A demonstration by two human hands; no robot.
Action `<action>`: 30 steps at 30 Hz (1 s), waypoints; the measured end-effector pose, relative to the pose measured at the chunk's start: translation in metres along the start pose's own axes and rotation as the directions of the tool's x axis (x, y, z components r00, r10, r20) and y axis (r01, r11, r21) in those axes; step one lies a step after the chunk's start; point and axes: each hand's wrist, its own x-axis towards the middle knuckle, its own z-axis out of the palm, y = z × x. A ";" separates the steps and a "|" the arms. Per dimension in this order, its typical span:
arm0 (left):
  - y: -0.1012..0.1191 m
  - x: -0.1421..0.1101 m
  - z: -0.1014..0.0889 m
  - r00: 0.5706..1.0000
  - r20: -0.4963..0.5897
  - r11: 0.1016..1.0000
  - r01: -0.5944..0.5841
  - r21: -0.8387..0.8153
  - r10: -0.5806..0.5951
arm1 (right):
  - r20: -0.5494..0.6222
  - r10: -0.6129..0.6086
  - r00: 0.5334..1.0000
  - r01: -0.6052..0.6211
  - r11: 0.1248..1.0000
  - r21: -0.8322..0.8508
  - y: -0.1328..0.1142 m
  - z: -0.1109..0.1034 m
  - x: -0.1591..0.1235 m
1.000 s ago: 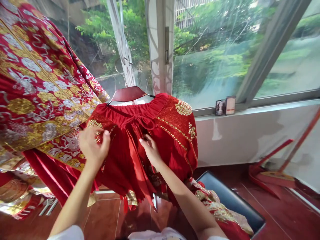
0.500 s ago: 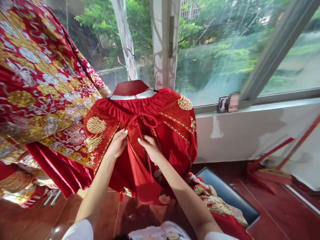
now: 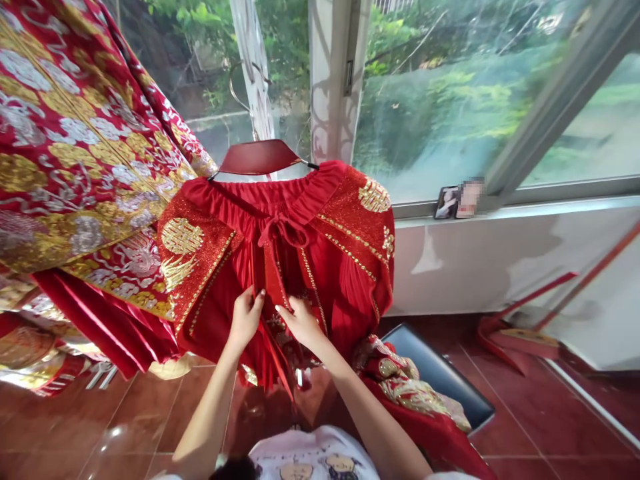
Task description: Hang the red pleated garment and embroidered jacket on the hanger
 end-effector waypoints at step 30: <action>0.066 0.063 -0.029 0.993 0.112 0.925 0.025 -0.380 0.019 | -0.505 -0.059 0.861 0.222 0.937 0.269 -0.070 -0.079 0.045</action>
